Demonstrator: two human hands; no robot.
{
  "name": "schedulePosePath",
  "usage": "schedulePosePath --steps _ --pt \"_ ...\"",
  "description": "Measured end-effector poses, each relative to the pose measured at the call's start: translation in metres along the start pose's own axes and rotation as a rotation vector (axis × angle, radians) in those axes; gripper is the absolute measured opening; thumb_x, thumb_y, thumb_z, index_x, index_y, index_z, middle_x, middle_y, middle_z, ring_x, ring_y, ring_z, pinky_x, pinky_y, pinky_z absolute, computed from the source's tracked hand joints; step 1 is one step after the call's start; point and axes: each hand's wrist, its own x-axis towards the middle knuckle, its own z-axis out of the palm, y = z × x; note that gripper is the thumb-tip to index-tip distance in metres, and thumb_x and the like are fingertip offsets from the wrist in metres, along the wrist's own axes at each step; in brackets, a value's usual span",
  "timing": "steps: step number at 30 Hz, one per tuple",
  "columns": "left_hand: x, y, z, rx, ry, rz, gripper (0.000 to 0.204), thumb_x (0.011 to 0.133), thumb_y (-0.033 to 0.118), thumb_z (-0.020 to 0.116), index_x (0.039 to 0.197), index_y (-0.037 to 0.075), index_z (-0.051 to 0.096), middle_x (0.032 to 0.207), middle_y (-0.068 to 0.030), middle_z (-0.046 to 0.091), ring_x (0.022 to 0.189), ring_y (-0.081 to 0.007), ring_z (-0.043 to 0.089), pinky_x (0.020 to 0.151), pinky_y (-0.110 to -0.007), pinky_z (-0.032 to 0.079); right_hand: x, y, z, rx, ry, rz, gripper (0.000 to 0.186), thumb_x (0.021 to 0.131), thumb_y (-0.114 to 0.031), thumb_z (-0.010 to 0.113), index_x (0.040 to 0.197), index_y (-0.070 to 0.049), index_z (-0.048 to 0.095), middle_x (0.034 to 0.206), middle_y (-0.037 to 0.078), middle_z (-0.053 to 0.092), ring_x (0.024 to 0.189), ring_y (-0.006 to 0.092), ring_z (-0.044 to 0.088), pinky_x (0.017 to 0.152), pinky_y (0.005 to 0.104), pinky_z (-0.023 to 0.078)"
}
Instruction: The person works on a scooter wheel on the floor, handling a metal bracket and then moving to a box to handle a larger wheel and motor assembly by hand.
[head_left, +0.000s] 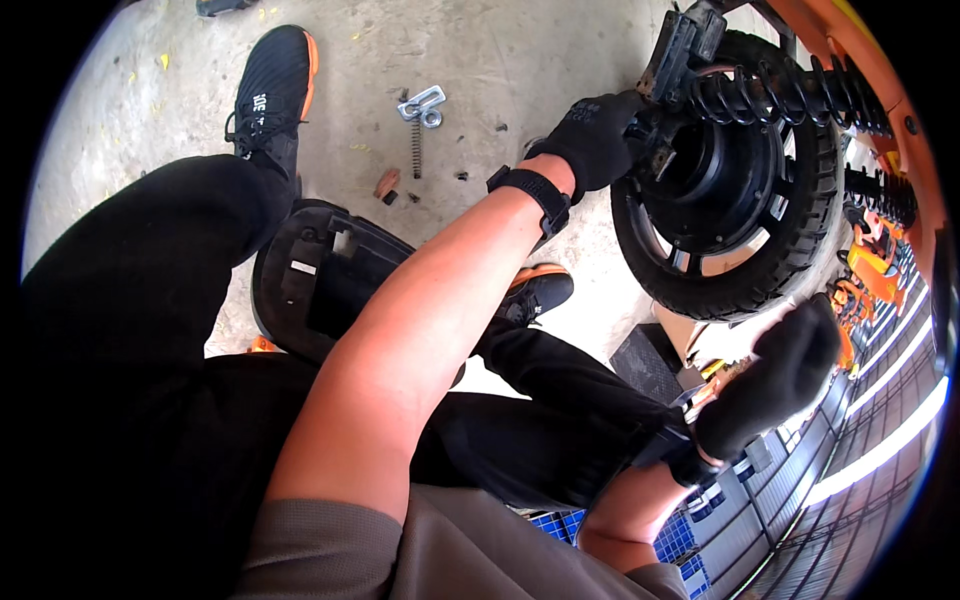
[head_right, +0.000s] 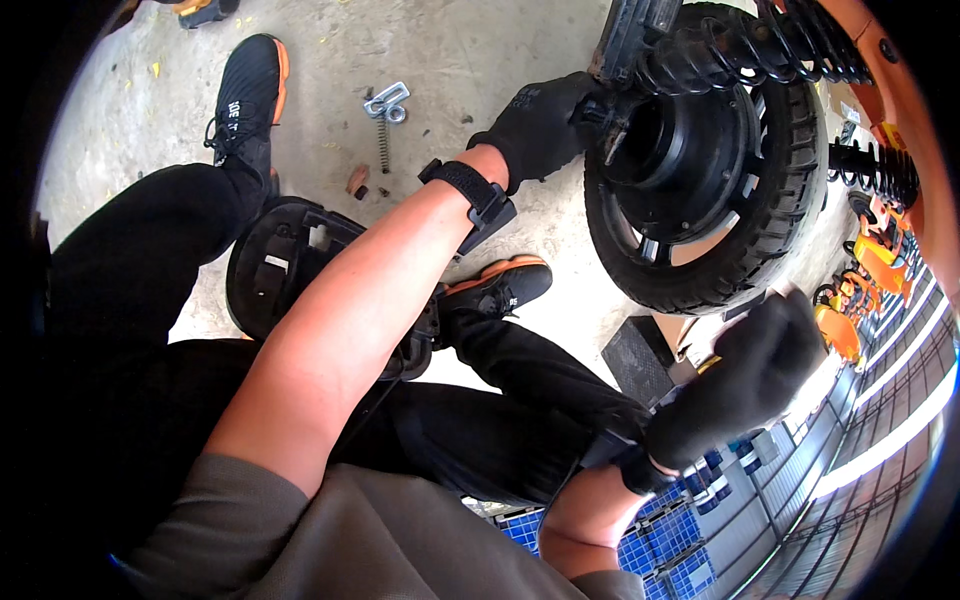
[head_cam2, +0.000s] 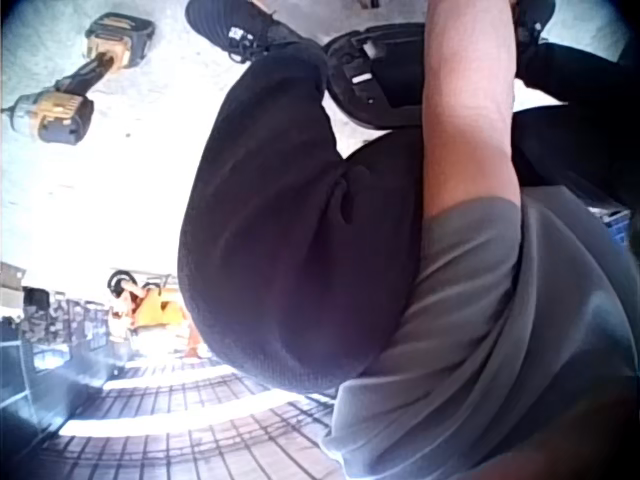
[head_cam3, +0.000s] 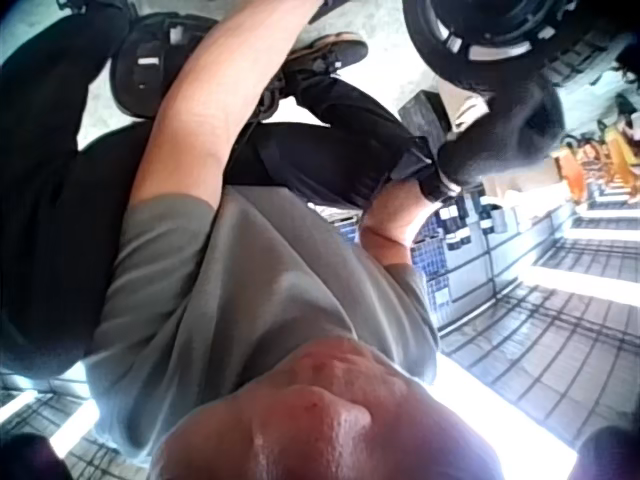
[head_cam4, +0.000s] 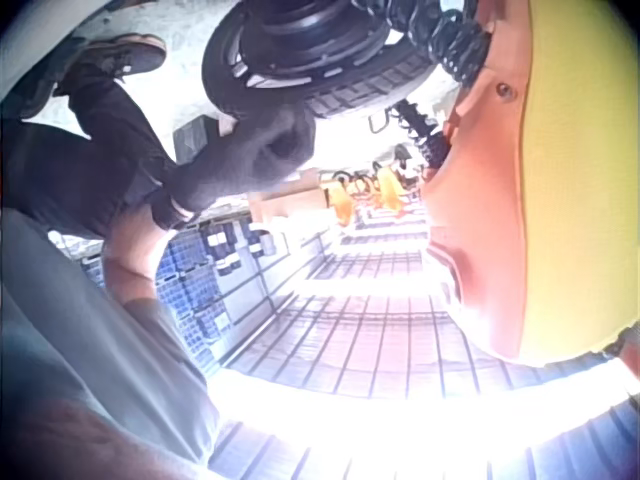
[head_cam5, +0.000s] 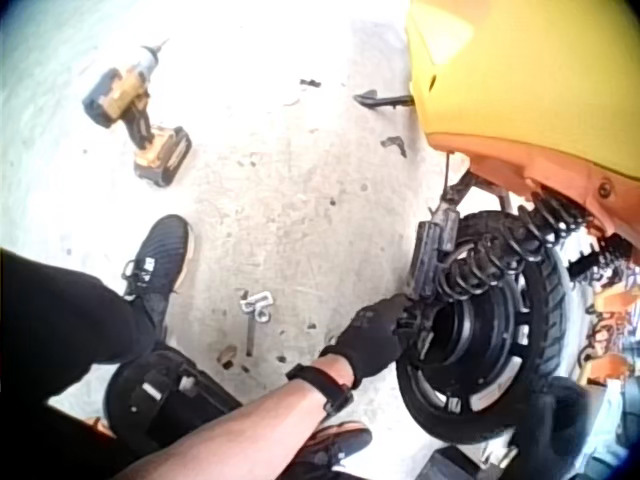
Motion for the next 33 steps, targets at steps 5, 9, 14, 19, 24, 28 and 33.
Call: schedulePosePath --steps 5,9,14,19,24,28,33 --pt "-0.002 0.014 -0.012 -0.018 -0.082 -0.076 0.042 0.084 0.021 0.072 0.123 0.009 0.062 0.110 -0.0158 0.070 0.100 -0.0332 0.068 0.089 -0.039 0.053 0.015 0.055 -0.015 -0.009 -0.162 0.014 0.061 0.091 -0.010 0.069 0.143 0.001 0.039 0.121 0.013 0.059 0.110 0.0197 0.057 0.098 0.0325 0.044" --pt "0.000 0.006 -0.004 0.010 -0.029 0.002 0.042 0.084 0.021 0.071 0.123 0.009 0.063 0.112 -0.0162 0.070 0.100 -0.0341 0.068 0.090 -0.039 0.052 0.006 0.072 0.014 0.029 -0.215 0.051 0.073 0.079 -0.013 0.080 0.138 0.003 0.040 0.126 0.015 0.057 0.112 0.0212 0.056 0.100 0.0340 0.043" --pt "-0.003 0.008 -0.006 0.018 -0.024 -0.014 0.042 0.084 0.019 0.071 0.124 0.010 0.062 0.112 -0.0164 0.070 0.101 -0.0345 0.067 0.090 -0.039 0.052 0.010 0.070 0.019 -0.043 -0.172 -0.051 0.044 0.085 -0.010 0.076 0.122 0.000 0.055 0.105 0.006 0.065 0.093 0.0133 0.062 0.082 0.0275 0.051" --pt "-0.003 0.012 -0.006 0.001 -0.042 -0.033 0.041 0.085 0.011 0.069 0.126 0.011 0.061 0.112 -0.0155 0.070 0.102 -0.0318 0.068 0.092 -0.037 0.053 0.012 0.070 0.015 0.001 -0.196 0.046 0.051 0.082 -0.010 0.077 0.125 0.002 0.051 0.110 0.009 0.064 0.096 0.0153 0.061 0.086 0.0290 0.050" --pt "-0.003 -0.001 -0.009 -0.084 -0.072 -0.139 0.042 0.085 0.011 0.069 0.126 0.009 0.061 0.113 -0.0132 0.071 0.103 -0.0272 0.068 0.091 -0.035 0.053 0.011 0.067 0.015 0.052 -0.241 0.099 0.058 0.082 -0.011 0.078 0.129 0.003 0.048 0.114 0.011 0.063 0.101 0.0175 0.061 0.090 0.0311 0.049" --pt "-0.002 -0.008 -0.008 -0.178 -0.080 -0.170 0.042 0.085 0.010 0.069 0.126 0.007 0.061 0.114 -0.0132 0.070 0.101 -0.0254 0.068 0.090 -0.034 0.053 0.012 0.072 0.014 -0.002 -0.235 0.024 0.053 0.083 -0.011 0.077 0.127 0.002 0.050 0.112 0.010 0.064 0.099 0.0171 0.062 0.088 0.0307 0.050" --pt "-0.008 -0.007 0.005 -0.187 0.125 -0.236 0.037 0.085 0.011 0.066 0.121 0.005 0.064 0.109 -0.0151 0.071 0.097 -0.0258 0.069 0.087 -0.035 0.053 0.012 0.069 0.015 -0.001 -0.229 0.008 0.041 0.086 -0.010 0.074 0.121 0.002 0.055 0.105 0.007 0.065 0.092 0.0143 0.062 0.083 0.0284 0.051"
